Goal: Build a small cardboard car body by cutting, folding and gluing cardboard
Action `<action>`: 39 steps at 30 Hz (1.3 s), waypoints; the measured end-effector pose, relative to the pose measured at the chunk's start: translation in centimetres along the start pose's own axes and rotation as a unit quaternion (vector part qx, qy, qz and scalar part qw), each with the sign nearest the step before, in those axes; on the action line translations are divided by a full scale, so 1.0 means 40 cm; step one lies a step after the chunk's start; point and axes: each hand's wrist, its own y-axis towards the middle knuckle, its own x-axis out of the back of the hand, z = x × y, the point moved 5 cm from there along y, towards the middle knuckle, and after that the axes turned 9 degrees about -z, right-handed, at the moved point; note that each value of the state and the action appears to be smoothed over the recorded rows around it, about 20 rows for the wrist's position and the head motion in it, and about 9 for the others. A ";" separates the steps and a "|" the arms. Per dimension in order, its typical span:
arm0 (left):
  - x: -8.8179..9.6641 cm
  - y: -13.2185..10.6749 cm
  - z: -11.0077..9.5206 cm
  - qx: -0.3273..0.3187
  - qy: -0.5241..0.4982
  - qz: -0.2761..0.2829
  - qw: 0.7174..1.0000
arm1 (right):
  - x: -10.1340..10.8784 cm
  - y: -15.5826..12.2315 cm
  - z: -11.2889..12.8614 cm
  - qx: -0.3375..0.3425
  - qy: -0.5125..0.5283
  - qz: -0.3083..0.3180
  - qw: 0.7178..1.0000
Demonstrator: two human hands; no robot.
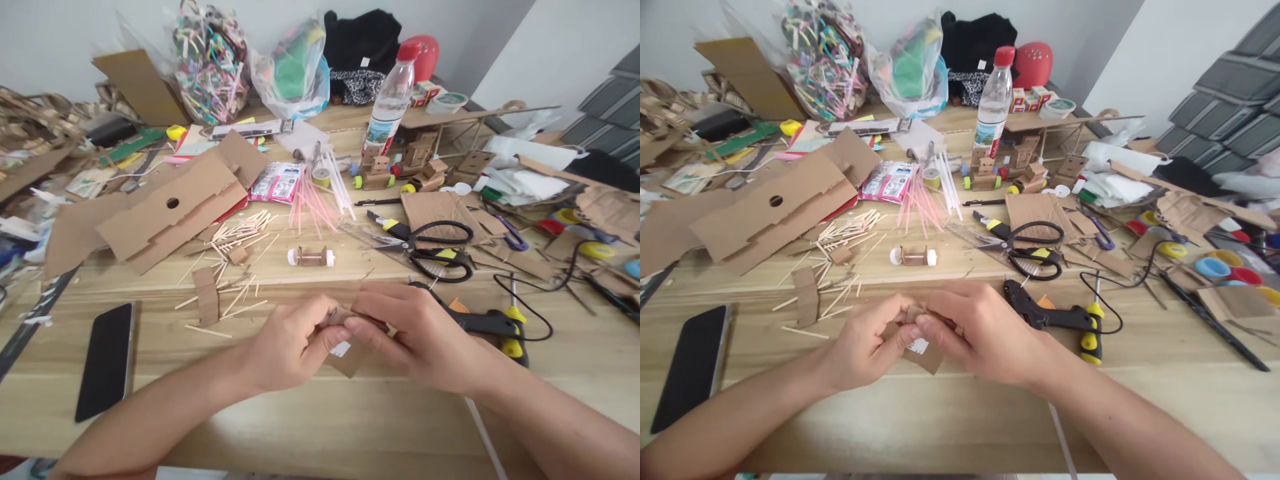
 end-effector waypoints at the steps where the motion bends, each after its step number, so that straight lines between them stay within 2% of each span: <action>1: -0.001 0.001 -0.001 0.003 -0.004 0.006 1.000 | 0.000 0.001 0.004 0.009 0.002 -0.005 1.000; 5: -0.010 0.004 -0.002 0.025 -0.040 0.016 0.999 | -0.007 -0.004 0.005 0.034 0.020 -0.035 0.999; 8: -0.017 0.009 0.005 0.063 -0.070 0.028 0.995 | -0.002 -0.006 -0.009 0.026 0.018 -0.049 0.998; 12: -0.017 0.019 0.003 0.059 -0.051 0.042 0.996 | 0.008 0.001 -0.025 -0.018 0.001 0.003 1.000; 15: -0.018 0.021 0.000 0.050 -0.045 0.063 0.996 | 0.003 0.006 -0.021 -0.019 0.000 0.046 0.999; 20: -0.028 0.016 0.013 0.092 -0.065 0.094 0.989 | -0.016 0.003 -0.022 -0.026 0.037 0.009 0.999; 23: -0.031 0.016 0.023 0.114 -0.093 0.084 0.986 | -0.018 0.001 -0.044 -0.079 0.075 0.000 0.994; 27: -0.023 0.021 0.027 0.113 -0.113 0.044 0.986 | -0.017 0.003 -0.065 -0.142 0.140 0.079 0.977; 30: -0.015 0.023 0.024 0.106 -0.114 0.022 0.988 | -0.019 0.002 -0.058 -0.140 0.155 0.100 0.973; 36: -0.017 0.019 0.013 0.082 -0.147 0.043 0.985 | -0.035 -0.007 -0.040 -0.096 0.177 0.047 0.979; 39: -0.010 0.011 0.017 0.076 -0.109 0.045 0.990 | -0.038 -0.011 -0.044 -0.105 0.180 0.083 0.975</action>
